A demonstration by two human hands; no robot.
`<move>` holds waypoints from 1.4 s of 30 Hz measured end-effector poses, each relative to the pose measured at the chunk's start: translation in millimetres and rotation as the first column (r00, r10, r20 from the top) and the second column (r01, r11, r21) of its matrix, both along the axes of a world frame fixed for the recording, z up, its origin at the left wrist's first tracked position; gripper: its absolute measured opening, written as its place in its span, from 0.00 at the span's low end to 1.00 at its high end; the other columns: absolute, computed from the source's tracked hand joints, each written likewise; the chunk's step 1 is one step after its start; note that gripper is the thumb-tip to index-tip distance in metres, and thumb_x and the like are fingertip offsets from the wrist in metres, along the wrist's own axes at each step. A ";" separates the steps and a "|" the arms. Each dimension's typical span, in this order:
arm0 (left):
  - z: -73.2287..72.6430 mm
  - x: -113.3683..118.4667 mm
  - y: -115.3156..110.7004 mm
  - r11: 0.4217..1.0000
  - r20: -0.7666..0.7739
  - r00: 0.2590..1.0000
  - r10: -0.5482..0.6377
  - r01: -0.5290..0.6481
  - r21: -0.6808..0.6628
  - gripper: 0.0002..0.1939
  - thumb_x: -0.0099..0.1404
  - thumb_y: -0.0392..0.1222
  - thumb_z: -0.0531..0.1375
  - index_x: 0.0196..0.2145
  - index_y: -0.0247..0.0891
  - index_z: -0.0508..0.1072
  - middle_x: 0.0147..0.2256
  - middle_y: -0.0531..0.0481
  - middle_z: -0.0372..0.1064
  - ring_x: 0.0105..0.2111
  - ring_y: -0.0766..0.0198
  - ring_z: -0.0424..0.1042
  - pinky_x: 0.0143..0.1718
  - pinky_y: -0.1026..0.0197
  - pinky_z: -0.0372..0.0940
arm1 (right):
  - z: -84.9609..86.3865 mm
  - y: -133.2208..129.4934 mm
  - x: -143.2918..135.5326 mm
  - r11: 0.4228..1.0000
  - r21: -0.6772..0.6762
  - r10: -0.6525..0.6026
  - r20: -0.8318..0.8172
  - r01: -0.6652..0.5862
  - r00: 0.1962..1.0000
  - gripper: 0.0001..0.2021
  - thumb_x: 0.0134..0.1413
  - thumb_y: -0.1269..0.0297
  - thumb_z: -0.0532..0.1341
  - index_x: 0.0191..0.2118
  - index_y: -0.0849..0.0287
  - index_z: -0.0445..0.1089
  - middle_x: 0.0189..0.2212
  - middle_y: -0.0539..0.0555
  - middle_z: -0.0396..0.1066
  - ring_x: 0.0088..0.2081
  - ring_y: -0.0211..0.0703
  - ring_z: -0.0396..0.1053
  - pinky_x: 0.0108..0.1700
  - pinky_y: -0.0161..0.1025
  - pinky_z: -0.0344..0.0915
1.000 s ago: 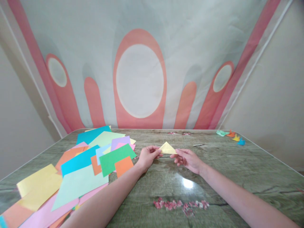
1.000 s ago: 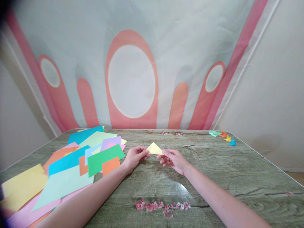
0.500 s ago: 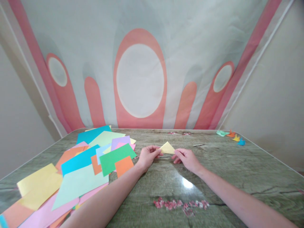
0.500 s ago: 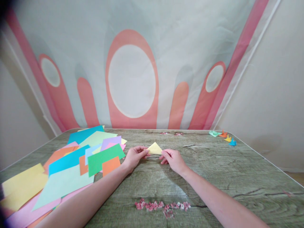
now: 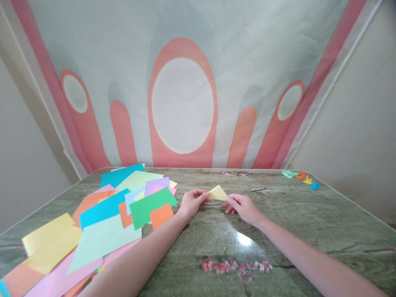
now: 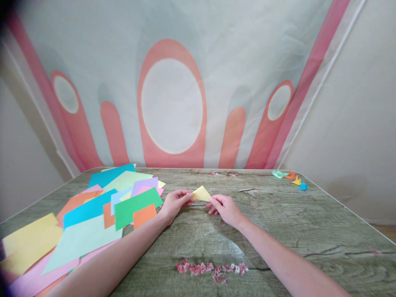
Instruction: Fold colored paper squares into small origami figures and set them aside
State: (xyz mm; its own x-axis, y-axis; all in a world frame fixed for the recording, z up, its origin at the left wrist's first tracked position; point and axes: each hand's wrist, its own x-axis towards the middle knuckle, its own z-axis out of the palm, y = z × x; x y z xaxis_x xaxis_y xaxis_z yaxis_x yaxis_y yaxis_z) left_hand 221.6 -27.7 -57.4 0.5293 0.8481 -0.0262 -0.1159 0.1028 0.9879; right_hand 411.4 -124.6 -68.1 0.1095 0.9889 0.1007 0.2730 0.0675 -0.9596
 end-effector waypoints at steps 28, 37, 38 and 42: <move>7.6 -3.6 -6.4 0.967 -0.203 0.958 -0.204 0.229 0.108 0.25 0.54 0.59 0.58 0.31 0.30 0.73 0.30 0.43 0.75 0.25 0.64 0.73 0.26 0.65 0.67 | -1.1 0.7 1.6 0.999 -0.036 -0.028 -0.107 0.024 0.994 0.19 0.50 0.49 0.57 0.34 0.63 0.69 0.30 0.57 0.74 0.26 0.39 0.72 0.25 0.33 0.63; -1.4 -0.7 -5.5 0.964 -0.219 0.970 -0.107 0.155 0.215 0.21 0.57 0.57 0.55 0.26 0.34 0.69 0.23 0.51 0.73 0.21 0.64 0.72 0.23 0.66 0.65 | -0.6 1.6 0.3 0.999 -0.037 -0.013 -0.069 0.010 0.998 0.19 0.51 0.49 0.56 0.33 0.63 0.70 0.30 0.57 0.74 0.25 0.39 0.72 0.25 0.33 0.63; -1.7 -0.5 -5.3 0.963 -0.218 0.970 -0.106 0.155 0.221 0.20 0.57 0.57 0.55 0.27 0.34 0.69 0.24 0.51 0.73 0.21 0.64 0.72 0.23 0.66 0.65 | -1.2 1.9 0.3 0.999 -0.038 -0.014 -0.066 0.012 0.998 0.19 0.51 0.49 0.56 0.33 0.63 0.70 0.30 0.57 0.74 0.25 0.39 0.72 0.25 0.33 0.63; -0.7 -0.3 -3.7 0.969 -0.228 0.967 -0.113 0.159 0.192 0.21 0.56 0.58 0.57 0.27 0.34 0.69 0.25 0.49 0.73 0.22 0.64 0.73 0.25 0.66 0.66 | -4.5 3.3 1.3 0.999 -0.027 -0.040 -0.068 0.039 0.997 0.20 0.51 0.48 0.56 0.32 0.63 0.69 0.28 0.57 0.74 0.25 0.39 0.72 0.24 0.32 0.63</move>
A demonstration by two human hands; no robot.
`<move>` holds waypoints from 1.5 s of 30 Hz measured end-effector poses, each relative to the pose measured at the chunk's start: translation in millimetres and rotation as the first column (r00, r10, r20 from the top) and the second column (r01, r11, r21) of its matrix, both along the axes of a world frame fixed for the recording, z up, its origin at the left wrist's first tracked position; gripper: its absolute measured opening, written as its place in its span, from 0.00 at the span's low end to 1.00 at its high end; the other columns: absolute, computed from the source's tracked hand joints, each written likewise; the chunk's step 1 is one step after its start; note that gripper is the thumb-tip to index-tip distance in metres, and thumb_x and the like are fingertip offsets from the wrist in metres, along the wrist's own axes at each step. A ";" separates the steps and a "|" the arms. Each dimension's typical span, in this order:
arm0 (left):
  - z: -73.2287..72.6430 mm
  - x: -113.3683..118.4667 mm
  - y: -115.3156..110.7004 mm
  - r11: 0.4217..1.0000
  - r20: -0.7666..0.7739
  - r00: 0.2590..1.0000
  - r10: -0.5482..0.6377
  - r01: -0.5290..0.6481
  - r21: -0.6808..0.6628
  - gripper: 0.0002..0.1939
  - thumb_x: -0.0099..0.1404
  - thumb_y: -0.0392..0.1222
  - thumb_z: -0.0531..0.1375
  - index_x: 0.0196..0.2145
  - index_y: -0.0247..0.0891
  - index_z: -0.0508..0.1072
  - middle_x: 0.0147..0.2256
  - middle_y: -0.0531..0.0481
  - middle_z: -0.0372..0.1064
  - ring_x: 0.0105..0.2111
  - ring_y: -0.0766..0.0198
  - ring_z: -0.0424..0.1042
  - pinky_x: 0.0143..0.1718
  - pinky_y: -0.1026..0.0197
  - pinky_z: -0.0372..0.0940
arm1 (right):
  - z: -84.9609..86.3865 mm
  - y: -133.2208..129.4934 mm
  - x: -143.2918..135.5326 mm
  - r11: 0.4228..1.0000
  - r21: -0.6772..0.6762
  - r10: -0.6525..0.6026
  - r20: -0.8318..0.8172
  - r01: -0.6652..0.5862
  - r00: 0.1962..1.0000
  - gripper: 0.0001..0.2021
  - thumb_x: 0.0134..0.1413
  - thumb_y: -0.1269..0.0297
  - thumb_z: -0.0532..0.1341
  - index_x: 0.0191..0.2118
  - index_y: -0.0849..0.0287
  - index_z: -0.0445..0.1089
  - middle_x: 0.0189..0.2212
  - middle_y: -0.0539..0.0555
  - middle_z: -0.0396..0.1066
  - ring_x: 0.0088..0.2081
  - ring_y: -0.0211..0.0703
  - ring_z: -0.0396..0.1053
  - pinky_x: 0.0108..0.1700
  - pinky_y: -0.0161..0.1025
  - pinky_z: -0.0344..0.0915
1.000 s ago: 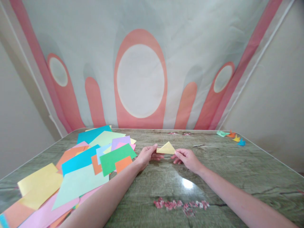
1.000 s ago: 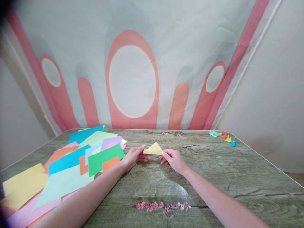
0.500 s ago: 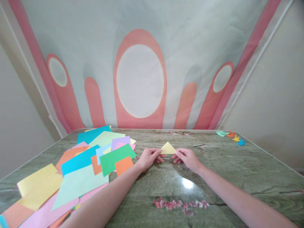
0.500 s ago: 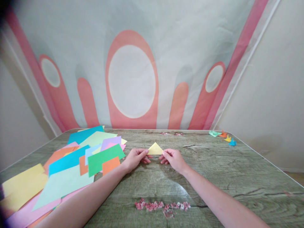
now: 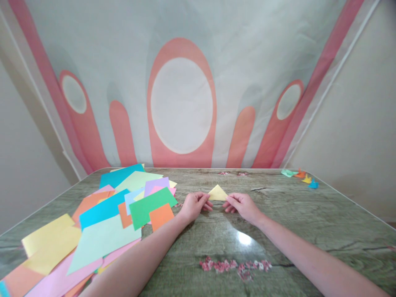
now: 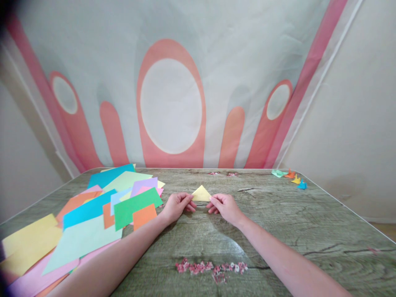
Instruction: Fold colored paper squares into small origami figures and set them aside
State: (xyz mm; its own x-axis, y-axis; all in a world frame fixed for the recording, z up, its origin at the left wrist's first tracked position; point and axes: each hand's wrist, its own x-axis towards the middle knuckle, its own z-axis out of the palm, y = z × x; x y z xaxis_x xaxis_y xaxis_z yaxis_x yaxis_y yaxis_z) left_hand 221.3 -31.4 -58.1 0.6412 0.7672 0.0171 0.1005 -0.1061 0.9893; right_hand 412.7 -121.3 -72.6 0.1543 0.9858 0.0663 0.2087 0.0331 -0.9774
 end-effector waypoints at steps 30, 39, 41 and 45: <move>3.5 -4.6 6.3 0.998 0.000 1.000 -0.025 0.025 -0.053 0.21 0.51 0.56 0.62 0.27 0.32 0.68 0.22 0.48 0.72 0.21 0.67 0.71 0.24 0.67 0.65 | 1.8 -0.5 1.5 0.988 0.091 -0.116 -0.080 0.123 0.990 0.19 0.49 0.48 0.58 0.31 0.62 0.67 0.26 0.55 0.72 0.25 0.38 0.70 0.24 0.33 0.64; 15.9 -0.3 -15.3 0.980 0.102 0.994 0.035 -0.013 -0.201 0.22 0.50 0.57 0.63 0.27 0.33 0.68 0.23 0.51 0.71 0.21 0.69 0.70 0.24 0.68 0.63 | 15.7 -8.7 -10.5 0.992 0.124 0.047 -0.143 -0.029 0.989 0.21 0.45 0.54 0.63 0.43 0.61 0.68 0.39 0.58 0.72 0.32 0.42 0.70 0.24 0.33 0.65; 17.0 1.8 -22.9 0.965 0.110 0.994 0.001 0.028 -0.261 0.21 0.50 0.57 0.63 0.27 0.33 0.68 0.23 0.51 0.70 0.21 0.71 0.69 0.23 0.69 0.61 | 19.0 -11.3 -15.4 0.990 0.134 0.071 -0.148 -0.051 0.987 0.20 0.46 0.53 0.62 0.43 0.60 0.69 0.38 0.57 0.72 0.33 0.44 0.70 0.25 0.35 0.66; 13.4 5.1 -31.0 0.956 0.081 0.993 -0.090 0.109 -0.272 0.20 0.52 0.55 0.62 0.26 0.32 0.67 0.24 0.50 0.70 0.21 0.70 0.69 0.22 0.70 0.60 | 24.3 -15.7 -21.9 0.989 0.142 0.046 -0.125 -0.028 0.991 0.16 0.50 0.52 0.59 0.35 0.60 0.73 0.30 0.55 0.73 0.30 0.44 0.70 0.26 0.37 0.67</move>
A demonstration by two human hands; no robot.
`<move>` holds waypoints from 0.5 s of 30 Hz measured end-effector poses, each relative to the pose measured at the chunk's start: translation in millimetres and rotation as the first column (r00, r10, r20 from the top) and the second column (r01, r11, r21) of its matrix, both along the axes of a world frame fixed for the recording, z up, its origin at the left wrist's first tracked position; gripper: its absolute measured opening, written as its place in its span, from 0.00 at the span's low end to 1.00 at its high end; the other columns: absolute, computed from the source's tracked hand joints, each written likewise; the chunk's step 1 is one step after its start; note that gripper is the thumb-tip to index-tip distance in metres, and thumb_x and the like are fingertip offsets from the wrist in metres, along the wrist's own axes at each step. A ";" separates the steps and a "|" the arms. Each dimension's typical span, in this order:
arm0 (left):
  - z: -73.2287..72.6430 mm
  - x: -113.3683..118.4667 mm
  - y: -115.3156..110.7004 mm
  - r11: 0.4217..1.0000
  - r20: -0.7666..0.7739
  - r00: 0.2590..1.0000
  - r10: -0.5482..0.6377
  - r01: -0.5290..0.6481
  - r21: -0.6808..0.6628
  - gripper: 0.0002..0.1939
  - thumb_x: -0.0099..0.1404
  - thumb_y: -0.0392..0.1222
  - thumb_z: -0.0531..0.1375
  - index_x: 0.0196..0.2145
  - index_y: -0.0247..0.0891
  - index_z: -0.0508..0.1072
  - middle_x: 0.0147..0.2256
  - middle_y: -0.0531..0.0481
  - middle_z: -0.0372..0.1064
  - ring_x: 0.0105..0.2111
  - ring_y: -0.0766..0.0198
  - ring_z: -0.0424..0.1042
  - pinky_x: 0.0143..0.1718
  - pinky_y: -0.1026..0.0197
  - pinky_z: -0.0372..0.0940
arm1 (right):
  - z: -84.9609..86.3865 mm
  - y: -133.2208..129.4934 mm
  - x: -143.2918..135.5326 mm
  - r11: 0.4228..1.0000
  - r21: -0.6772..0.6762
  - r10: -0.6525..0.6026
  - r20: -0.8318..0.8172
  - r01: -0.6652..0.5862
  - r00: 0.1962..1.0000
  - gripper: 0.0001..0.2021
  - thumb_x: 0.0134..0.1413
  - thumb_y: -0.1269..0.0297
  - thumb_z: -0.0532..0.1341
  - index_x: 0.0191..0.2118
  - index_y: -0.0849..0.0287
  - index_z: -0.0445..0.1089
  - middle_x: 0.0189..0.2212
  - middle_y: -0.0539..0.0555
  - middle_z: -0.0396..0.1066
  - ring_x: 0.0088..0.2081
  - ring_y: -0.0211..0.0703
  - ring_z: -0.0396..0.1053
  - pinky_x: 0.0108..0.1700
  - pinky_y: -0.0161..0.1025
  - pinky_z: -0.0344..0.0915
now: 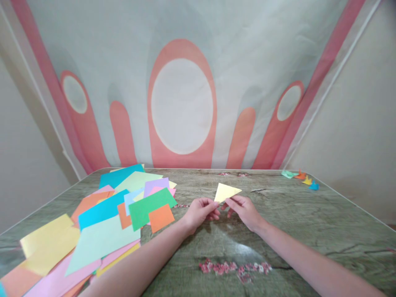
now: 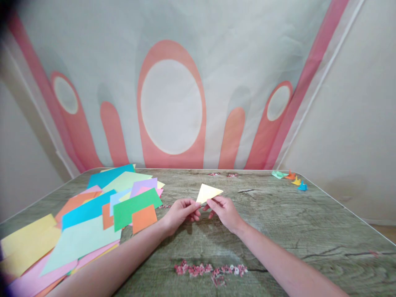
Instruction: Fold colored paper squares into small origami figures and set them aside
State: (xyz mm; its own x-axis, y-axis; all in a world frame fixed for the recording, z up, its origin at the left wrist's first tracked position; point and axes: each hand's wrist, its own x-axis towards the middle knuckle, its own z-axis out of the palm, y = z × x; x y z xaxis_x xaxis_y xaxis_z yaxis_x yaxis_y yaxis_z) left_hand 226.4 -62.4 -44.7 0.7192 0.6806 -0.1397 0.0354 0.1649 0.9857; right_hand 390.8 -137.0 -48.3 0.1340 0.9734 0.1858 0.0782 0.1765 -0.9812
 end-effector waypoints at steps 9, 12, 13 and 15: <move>2.4 -3.6 -4.9 0.684 0.037 0.985 0.171 -0.145 0.714 0.41 0.48 0.38 0.66 0.58 0.43 0.53 0.57 0.41 0.51 0.54 0.53 0.58 0.49 0.52 0.62 | -6.0 1.3 -1.6 0.988 -0.111 -0.088 0.140 0.104 0.986 0.18 0.50 0.50 0.57 0.30 0.60 0.74 0.20 0.53 0.72 0.22 0.43 0.68 0.24 0.37 0.65; 9.3 -6.8 -11.5 0.549 -0.032 0.989 0.148 -0.055 0.834 0.40 0.52 0.34 0.62 0.60 0.48 0.49 0.61 0.46 0.43 0.59 0.53 0.49 0.56 0.50 0.55 | -8.7 -0.6 -9.6 0.987 -0.127 -0.072 0.201 0.099 0.977 0.18 0.52 0.51 0.55 0.28 0.60 0.73 0.16 0.52 0.70 0.20 0.42 0.67 0.24 0.37 0.63; 10.8 -7.4 -13.8 0.527 -0.060 0.988 0.143 -0.024 0.849 0.40 0.53 0.33 0.61 0.60 0.49 0.49 0.61 0.48 0.42 0.59 0.54 0.49 0.57 0.50 0.53 | -9.0 -1.9 -12.6 0.989 -0.110 -0.070 0.228 0.098 0.971 0.17 0.52 0.51 0.55 0.28 0.59 0.73 0.16 0.52 0.70 0.20 0.42 0.67 0.24 0.37 0.63; 12.0 -7.9 -17.5 0.506 -0.100 0.986 0.137 0.017 0.862 0.39 0.54 0.31 0.58 0.60 0.50 0.49 0.61 0.49 0.43 0.58 0.55 0.51 0.58 0.51 0.52 | -8.5 -5.0 -17.7 0.994 -0.054 -0.074 0.309 0.095 0.948 0.17 0.53 0.53 0.54 0.26 0.59 0.72 0.17 0.52 0.70 0.20 0.42 0.67 0.25 0.36 0.62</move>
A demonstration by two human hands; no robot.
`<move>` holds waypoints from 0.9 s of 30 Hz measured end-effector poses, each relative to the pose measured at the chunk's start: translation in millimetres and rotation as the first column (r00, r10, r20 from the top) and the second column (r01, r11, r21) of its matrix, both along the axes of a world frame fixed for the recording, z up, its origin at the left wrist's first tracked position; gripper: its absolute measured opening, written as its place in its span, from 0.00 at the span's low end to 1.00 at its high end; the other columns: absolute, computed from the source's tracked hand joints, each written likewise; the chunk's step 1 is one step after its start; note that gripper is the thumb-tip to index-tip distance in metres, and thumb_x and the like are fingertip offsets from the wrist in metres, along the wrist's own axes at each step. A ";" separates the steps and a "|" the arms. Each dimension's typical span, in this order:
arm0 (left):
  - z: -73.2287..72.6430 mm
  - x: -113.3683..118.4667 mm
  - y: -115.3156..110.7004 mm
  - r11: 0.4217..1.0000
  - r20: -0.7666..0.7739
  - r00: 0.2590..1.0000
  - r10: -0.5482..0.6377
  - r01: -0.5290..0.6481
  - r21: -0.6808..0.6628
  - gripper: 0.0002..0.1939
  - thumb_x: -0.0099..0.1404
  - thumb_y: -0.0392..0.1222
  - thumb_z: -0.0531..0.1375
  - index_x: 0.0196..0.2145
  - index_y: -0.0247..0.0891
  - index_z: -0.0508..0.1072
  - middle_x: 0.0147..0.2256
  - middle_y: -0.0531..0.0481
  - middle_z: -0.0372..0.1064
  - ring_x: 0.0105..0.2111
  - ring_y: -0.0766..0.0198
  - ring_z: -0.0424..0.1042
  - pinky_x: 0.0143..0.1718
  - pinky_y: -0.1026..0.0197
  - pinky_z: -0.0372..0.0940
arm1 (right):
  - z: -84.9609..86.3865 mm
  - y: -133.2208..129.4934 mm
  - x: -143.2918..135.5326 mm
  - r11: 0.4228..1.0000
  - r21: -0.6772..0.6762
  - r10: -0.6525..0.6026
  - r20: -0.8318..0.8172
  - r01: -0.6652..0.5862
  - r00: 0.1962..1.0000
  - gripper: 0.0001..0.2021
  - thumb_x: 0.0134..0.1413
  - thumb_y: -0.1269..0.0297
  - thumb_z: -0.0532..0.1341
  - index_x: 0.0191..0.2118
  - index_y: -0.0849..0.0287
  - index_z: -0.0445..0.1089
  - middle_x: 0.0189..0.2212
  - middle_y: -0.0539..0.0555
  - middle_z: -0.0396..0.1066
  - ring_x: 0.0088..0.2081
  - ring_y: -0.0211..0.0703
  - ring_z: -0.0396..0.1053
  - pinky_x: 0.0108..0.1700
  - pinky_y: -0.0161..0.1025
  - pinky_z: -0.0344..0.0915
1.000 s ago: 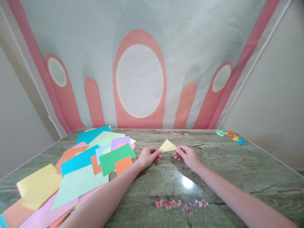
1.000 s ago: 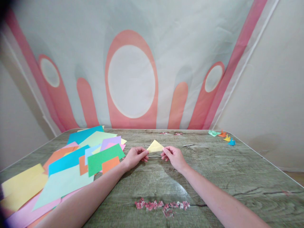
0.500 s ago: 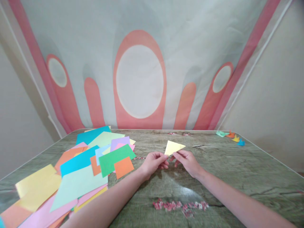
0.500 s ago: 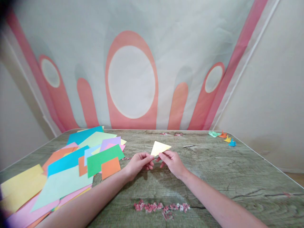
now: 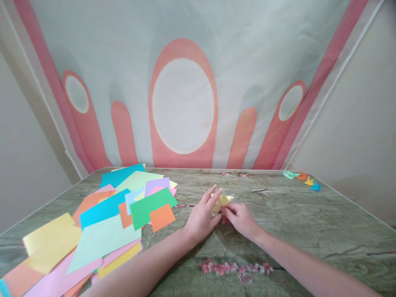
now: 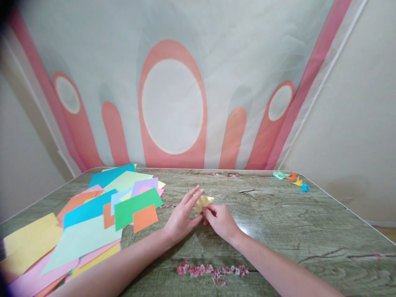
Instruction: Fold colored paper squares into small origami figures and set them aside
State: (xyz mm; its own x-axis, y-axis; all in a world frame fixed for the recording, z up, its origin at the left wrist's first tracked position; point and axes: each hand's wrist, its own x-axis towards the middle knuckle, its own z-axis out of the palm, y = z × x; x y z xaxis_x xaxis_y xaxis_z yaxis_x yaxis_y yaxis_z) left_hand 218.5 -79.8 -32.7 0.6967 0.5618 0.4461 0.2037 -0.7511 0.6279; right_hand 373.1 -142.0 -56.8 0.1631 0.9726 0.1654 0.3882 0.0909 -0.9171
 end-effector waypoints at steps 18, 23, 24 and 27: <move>-8.6 8.2 4.1 0.794 0.240 0.967 -0.081 0.208 -0.571 0.34 0.56 0.37 0.59 0.59 0.41 0.53 0.48 0.43 0.62 0.40 0.62 0.69 0.38 0.62 0.67 | 16.9 -8.6 -0.1 0.984 0.148 0.073 0.143 -0.095 0.987 0.15 0.56 0.54 0.53 0.30 0.56 0.71 0.25 0.53 0.69 0.25 0.41 0.68 0.30 0.36 0.64; -4.3 4.4 4.2 0.656 0.331 0.914 -0.235 0.401 -0.639 0.38 0.59 0.40 0.59 0.62 0.45 0.43 0.41 0.48 0.66 0.36 0.66 0.69 0.39 0.62 0.64 | 11.6 -7.2 1.2 0.987 0.126 0.107 -0.017 -0.104 0.994 0.14 0.55 0.54 0.55 0.41 0.55 0.71 0.30 0.52 0.71 0.25 0.40 0.69 0.28 0.35 0.65; -4.5 3.8 4.6 0.644 0.334 0.910 -0.247 0.412 -0.645 0.38 0.59 0.41 0.59 0.62 0.44 0.45 0.39 0.48 0.67 0.35 0.66 0.69 0.40 0.62 0.64 | 10.8 -6.8 1.6 0.987 0.120 0.115 -0.046 -0.109 0.992 0.15 0.55 0.54 0.55 0.43 0.56 0.70 0.30 0.52 0.71 0.25 0.39 0.69 0.28 0.35 0.65; -7.0 2.9 6.1 0.611 0.351 0.903 -0.248 0.427 -0.666 0.37 0.58 0.43 0.61 0.61 0.43 0.48 0.36 0.49 0.68 0.34 0.66 0.69 0.40 0.62 0.63 | 8.8 -5.0 3.7 0.990 0.083 0.123 -0.127 -0.113 0.984 0.16 0.54 0.54 0.55 0.45 0.56 0.69 0.29 0.52 0.72 0.25 0.39 0.69 0.27 0.35 0.65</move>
